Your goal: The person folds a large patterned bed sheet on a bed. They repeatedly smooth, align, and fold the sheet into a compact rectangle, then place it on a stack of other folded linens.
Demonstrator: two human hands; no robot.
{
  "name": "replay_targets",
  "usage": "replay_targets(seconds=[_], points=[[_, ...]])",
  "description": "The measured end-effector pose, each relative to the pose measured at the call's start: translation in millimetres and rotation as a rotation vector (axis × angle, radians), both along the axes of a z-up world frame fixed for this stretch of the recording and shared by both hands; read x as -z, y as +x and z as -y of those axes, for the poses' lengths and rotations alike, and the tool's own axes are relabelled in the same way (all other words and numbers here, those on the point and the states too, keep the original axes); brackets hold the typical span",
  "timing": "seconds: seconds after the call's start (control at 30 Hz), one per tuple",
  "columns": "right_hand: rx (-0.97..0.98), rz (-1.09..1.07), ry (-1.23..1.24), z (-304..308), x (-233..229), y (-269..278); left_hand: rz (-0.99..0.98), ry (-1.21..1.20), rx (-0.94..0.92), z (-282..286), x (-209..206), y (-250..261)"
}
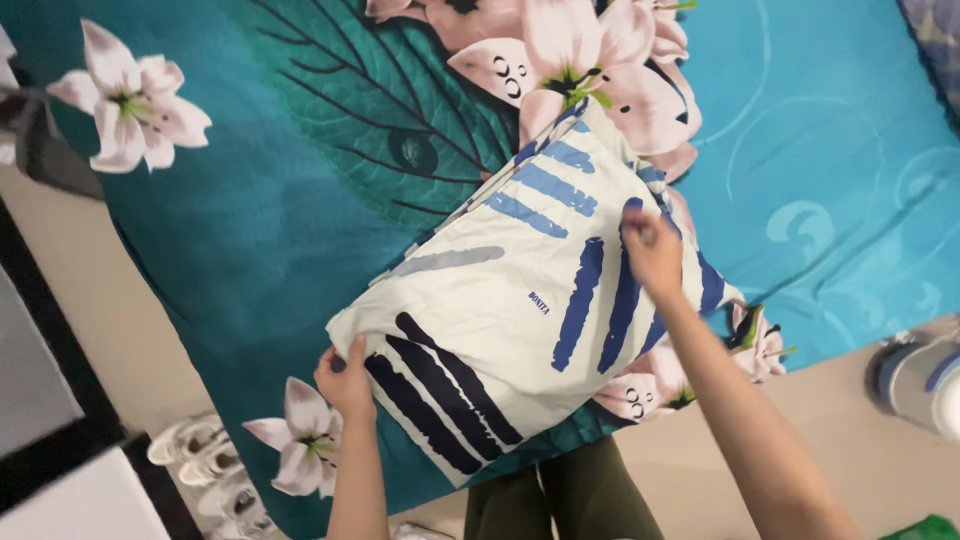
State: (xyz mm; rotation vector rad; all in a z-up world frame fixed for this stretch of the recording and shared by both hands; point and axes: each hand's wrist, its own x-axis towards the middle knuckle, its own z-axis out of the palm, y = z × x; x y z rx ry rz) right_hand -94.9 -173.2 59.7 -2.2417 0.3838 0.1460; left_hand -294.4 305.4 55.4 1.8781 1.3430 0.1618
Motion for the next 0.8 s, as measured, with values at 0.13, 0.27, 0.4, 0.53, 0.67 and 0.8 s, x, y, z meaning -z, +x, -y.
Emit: replay_targets(seconds=[0.13, 0.27, 0.4, 0.53, 0.67, 0.8], points=[[-0.178, -0.094, -0.131, -5.3, 10.6, 80.7, 0.098, 0.029, -0.049, 19.5, -14.0, -1.3], [-0.18, -0.48, -0.262, -41.0, -6.8, 112.1, 0.195, 0.167, 0.149, 32.2, -33.1, 0.6], [-0.434, -0.469, -0.343, -54.3, -17.1, 129.7, 0.092, 0.286, 0.262, 27.1, -34.1, 13.4], [-0.559, -0.224, 0.059, -11.4, -14.2, 126.1, 0.097, 0.434, 0.16, 41.7, -44.8, 9.4], [-0.542, -0.434, 0.372, 45.3, -37.2, 81.2, 0.244, 0.397, 0.004, 82.3, -72.6, -5.1], [-0.472, -0.617, 0.497, 79.0, -58.6, 73.0, 0.429, 0.234, -0.098, 106.2, -79.7, -32.0]])
